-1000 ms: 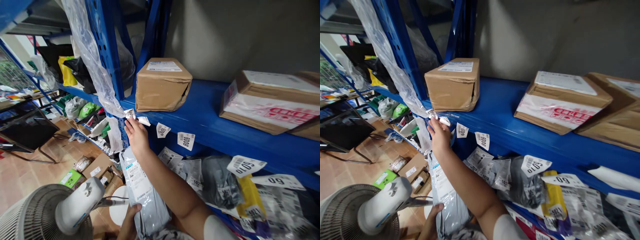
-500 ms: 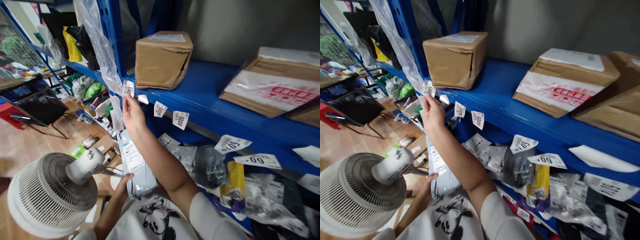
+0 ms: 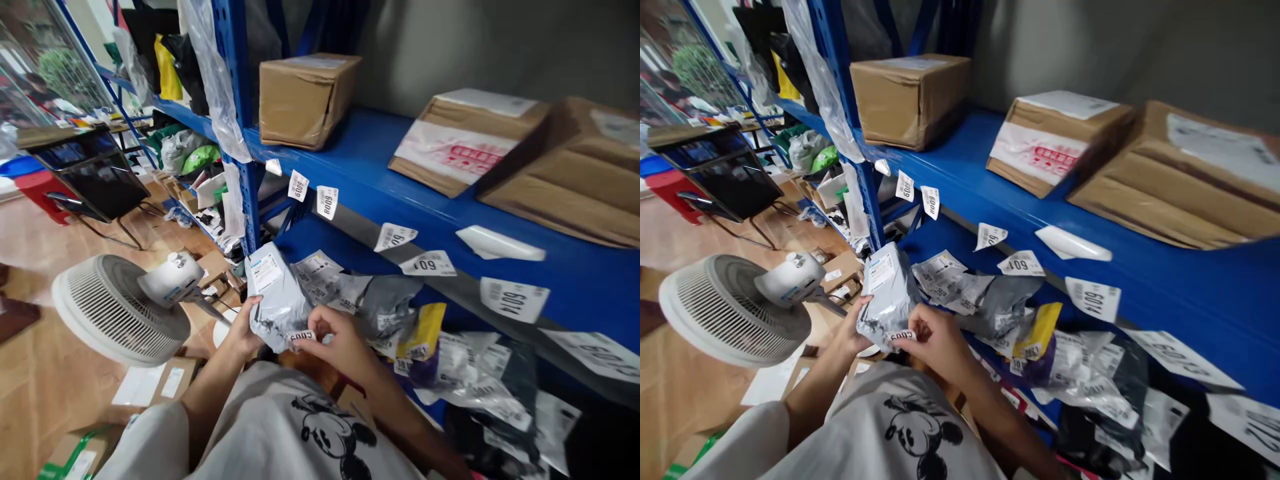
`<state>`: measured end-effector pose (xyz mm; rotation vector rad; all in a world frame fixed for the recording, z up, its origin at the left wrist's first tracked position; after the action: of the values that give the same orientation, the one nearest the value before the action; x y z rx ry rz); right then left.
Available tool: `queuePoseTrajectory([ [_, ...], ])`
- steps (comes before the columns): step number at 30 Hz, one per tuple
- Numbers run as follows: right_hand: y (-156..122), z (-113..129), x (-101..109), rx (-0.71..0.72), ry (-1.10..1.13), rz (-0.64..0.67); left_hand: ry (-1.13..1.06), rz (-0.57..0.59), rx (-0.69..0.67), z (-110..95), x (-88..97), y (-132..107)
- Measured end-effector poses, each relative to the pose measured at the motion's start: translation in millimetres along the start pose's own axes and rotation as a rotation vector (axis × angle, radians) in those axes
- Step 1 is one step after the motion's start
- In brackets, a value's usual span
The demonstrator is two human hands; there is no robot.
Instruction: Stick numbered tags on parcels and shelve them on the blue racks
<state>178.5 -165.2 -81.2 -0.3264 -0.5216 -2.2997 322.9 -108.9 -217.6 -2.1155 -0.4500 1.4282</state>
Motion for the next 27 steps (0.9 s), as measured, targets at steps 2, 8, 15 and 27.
queuePoseTrajectory([
  [2, -13, 3, 3, 0.097, -0.18, -0.118, -0.002, 0.051, 0.032, 14, -12.4, -3],
  [8, -58, 27, 17, 0.308, -0.597, -0.529, -0.003, 0.175, 0.094, 50, -35.9, -11],
  [15, -74, 9, 19, 0.273, -0.412, -0.639, -0.02, 0.28, 0.13, 68, -38.3, -20],
  [27, -72, -22, 31, 0.243, -0.104, -0.645, 0.014, 0.221, 0.105, 73, -37.3, -33],
])
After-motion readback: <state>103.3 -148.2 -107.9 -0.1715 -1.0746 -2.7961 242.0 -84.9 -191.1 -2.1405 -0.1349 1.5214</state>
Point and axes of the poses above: each hand's wrist, its own y-axis towards the middle knuckle, its own x-axis out of the back of the hand, z = x × y, the point moved 9 cm from there along y, towards the middle knuckle, and after that the axes turned 3 degrees about x, right-handed, at the moved point
